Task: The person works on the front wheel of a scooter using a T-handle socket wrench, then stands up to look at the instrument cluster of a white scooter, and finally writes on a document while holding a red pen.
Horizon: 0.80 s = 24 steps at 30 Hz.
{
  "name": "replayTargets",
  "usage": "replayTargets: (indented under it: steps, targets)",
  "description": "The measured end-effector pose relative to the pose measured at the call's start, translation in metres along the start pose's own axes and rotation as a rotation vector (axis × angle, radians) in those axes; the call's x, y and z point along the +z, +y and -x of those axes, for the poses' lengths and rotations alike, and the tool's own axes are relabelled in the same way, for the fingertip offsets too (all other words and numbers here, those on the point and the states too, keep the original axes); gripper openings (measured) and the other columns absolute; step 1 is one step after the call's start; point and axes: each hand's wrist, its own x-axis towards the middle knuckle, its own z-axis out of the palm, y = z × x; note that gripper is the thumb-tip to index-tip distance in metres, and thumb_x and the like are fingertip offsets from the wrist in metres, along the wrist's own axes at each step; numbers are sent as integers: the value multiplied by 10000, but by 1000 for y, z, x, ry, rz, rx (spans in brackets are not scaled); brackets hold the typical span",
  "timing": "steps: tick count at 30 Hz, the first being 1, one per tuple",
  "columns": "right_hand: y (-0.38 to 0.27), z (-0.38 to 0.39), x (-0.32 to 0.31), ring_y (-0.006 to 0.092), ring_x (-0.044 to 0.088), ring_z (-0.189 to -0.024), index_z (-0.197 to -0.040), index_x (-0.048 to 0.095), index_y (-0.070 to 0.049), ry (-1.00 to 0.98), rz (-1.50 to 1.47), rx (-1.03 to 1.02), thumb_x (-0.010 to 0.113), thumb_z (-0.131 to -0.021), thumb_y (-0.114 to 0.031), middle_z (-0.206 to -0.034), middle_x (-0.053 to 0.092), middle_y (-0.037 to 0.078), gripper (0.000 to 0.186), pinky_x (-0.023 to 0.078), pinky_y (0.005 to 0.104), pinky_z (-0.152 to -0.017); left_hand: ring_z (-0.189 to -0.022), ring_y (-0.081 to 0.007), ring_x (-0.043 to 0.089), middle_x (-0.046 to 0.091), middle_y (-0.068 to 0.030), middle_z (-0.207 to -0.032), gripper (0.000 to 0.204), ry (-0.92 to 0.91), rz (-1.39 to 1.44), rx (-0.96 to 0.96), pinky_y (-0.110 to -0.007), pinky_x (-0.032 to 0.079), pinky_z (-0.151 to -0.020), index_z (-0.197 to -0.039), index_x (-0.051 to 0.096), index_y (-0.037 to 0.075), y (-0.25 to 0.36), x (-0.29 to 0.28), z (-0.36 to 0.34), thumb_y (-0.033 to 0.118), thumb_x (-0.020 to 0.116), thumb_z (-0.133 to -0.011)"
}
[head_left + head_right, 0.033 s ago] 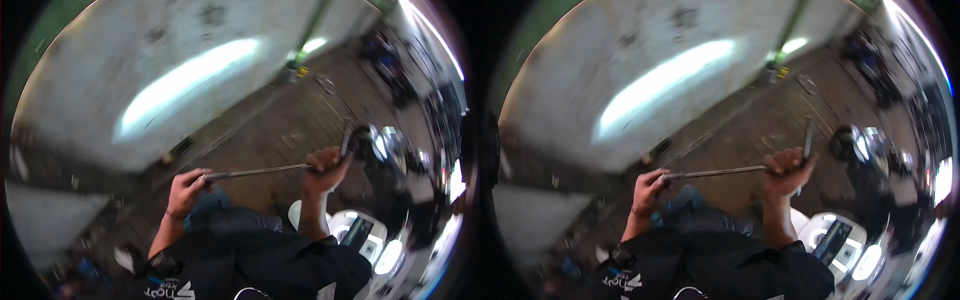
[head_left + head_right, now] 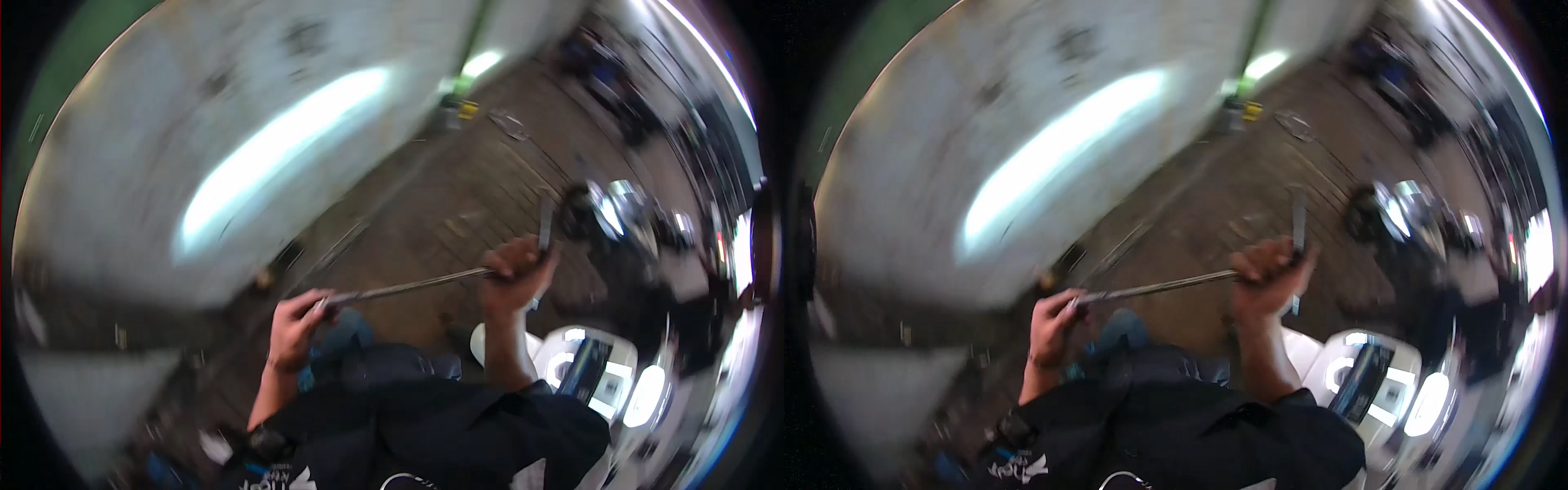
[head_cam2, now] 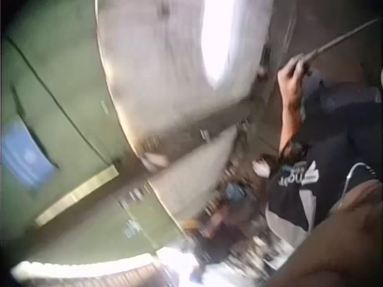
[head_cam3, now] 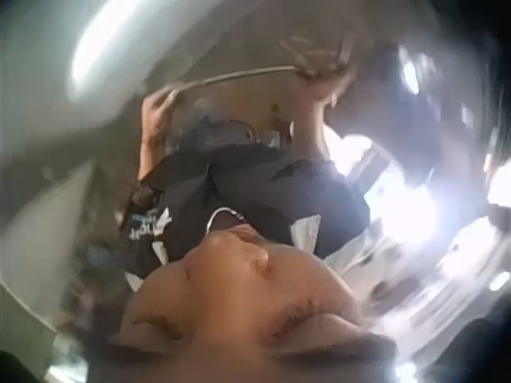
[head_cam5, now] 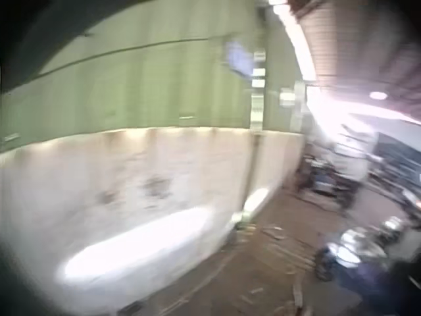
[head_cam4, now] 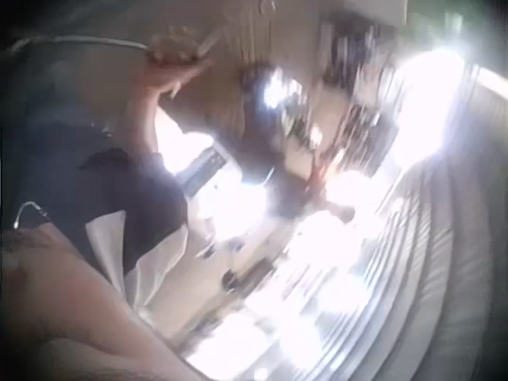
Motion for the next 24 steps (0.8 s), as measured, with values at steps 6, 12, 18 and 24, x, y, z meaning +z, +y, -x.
replayTargets:
  steps: [6,12,18,24]
  targets:
    - [-6,-41,-57,106,242,-478,-615,405,-120,242,-48,-123,347,-950,-569,-530,254,-30,563,279,272,-492,-700,-143,598,658,-113,-842,455,-27,19,-207,-216,442,-606,-1151,581,-101,-72,-1,-92,275,618,-897]
    - [-23,-79,-86,121,283,-485,-648,444,-103,492,-171,-321,286,-967,-568,-529,264,-16,585,361,315,-592,-750,-153,610,663,-110,-921,309,-216,145,-206,-261,481,-649,-1083,607,-62,-93,39,-224,204,577,-929]
    - [-55,-123,-147,202,461,-638,-761,457,-93,726,-284,-576,301,-997,-487,-645,411,42,484,472,497,-834,-791,-173,630,661,-122,-953,246,-368,128,-243,-293,517,-709,-1080,560,10,-115,163,-363,221,527,-959]
    - [-129,-173,-286,334,604,-1055,-941,516,-38,697,-242,-750,417,-998,-235,-976,638,189,228,510,491,-902,-835,-207,651,649,-125,-933,195,-699,79,-356,-362,521,-717,-1046,525,46,-184,351,-490,221,470,-981]
